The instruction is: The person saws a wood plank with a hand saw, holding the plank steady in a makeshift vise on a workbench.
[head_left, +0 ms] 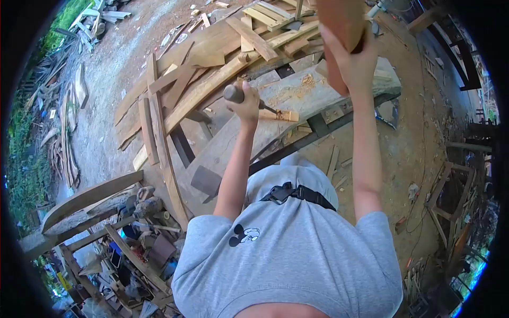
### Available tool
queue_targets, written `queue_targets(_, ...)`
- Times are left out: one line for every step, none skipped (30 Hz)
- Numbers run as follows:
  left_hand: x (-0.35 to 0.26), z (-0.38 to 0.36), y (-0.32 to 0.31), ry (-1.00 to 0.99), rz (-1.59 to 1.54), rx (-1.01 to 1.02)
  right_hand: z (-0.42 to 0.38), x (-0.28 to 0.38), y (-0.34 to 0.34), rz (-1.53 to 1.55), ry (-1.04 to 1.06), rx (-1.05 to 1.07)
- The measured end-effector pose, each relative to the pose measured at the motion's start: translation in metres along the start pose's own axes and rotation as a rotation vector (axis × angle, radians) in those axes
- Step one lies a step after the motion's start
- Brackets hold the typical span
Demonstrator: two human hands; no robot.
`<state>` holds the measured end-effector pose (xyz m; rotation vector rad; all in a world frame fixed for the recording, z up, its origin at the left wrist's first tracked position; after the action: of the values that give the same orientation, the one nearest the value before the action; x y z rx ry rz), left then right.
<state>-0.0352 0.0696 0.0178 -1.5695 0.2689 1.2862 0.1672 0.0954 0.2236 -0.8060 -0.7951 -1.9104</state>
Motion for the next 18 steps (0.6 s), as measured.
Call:
queue_targets(0.003, -0.003, -0.002, 0.044, -0.052, -0.053, 0.002, 0.02, 0.001, 0.102, 0.072, -0.094)
queue_targets(0.004, -0.006, -0.002, 0.087, -0.107, -0.106, 0.001, 0.033, 0.007, 0.203, 0.147, -0.188)
queue_targets(-0.006, 0.005, 0.009, 0.061, -0.062, -0.079, -0.01, 0.025, -0.001, 0.243, 0.124, -0.225)
queue_targets(-0.008, 0.003, 0.005, 0.037, -0.036, -0.067, -0.018, 0.024, -0.021, 0.147, 0.175, 0.023)
queue_targets(-0.009, 0.0, 0.001, 0.015, -0.009, -0.057, -0.029, 0.02, -0.039, 0.048, 0.218, 0.273)
queue_targets(-0.012, -0.003, -0.005, -0.001, -0.034, -0.028, -0.039, 0.032, -0.048, -0.305, 0.589, 0.331)
queue_targets(-0.014, -0.004, -0.007, 0.005, -0.033, -0.028, -0.054, 0.039, -0.057, -0.587, 0.924, 0.359)
queue_targets(-0.019, -0.005, -0.01, -0.03, 0.013, -0.011, -0.056, 0.037, -0.059, -0.655, 0.933, 0.367)
queue_targets(-0.023, -0.003, -0.014, -0.069, 0.056, 0.011, -0.054, 0.043, -0.063, -0.724, 0.944, 0.368)
queue_targets(-0.02, 0.0, -0.01, -0.052, 0.023, -0.001, -0.05, 0.051, -0.064, -0.729, 0.941, 0.368)
queue_targets(-0.016, 0.001, -0.008, -0.046, 0.022, 0.0, -0.033, 0.06, -0.051, -0.458, 0.71, 0.259)
queue_targets(-0.015, 0.001, -0.007, -0.015, -0.003, 0.009, -0.018, 0.061, -0.04, -0.189, 0.473, 0.15)
queue_targets(-0.013, 0.0, -0.007, 0.016, -0.024, 0.018, -0.011, 0.061, -0.038, 0.192, 0.341, 0.125)
queue_targets(-0.011, 0.0, -0.006, 0.036, -0.036, -0.001, -0.011, 0.063, -0.039, 0.28, 0.287, 0.092)
queue_targets(-0.009, 0.0, -0.005, 0.042, -0.034, -0.002, -0.012, 0.063, -0.037, 0.368, 0.234, 0.057)
queue_targets(-0.01, 0.0, -0.005, 0.024, -0.026, 0.011, -0.015, 0.059, -0.034, 0.367, 0.229, 0.055)
queue_targets(-0.012, 0.0, -0.005, 0.004, -0.019, 0.026, -0.027, 0.055, -0.047, 0.012, 0.353, 0.25)
queue_targets(-0.013, 0.0, -0.006, 0.005, -0.015, 0.028, -0.041, 0.047, -0.06, -0.346, 0.468, 0.443)
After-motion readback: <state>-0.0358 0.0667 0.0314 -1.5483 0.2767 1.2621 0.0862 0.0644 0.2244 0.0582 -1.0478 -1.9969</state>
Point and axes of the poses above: each hand's wrist, its own z-axis towards the middle knuckle, its own y-axis out of the back of the hand, x = y × z, the point moved 8 cm from there along z, towards the middle knuckle, and after that the axes turned 11 degrees about -x, right-handed, at the moved point
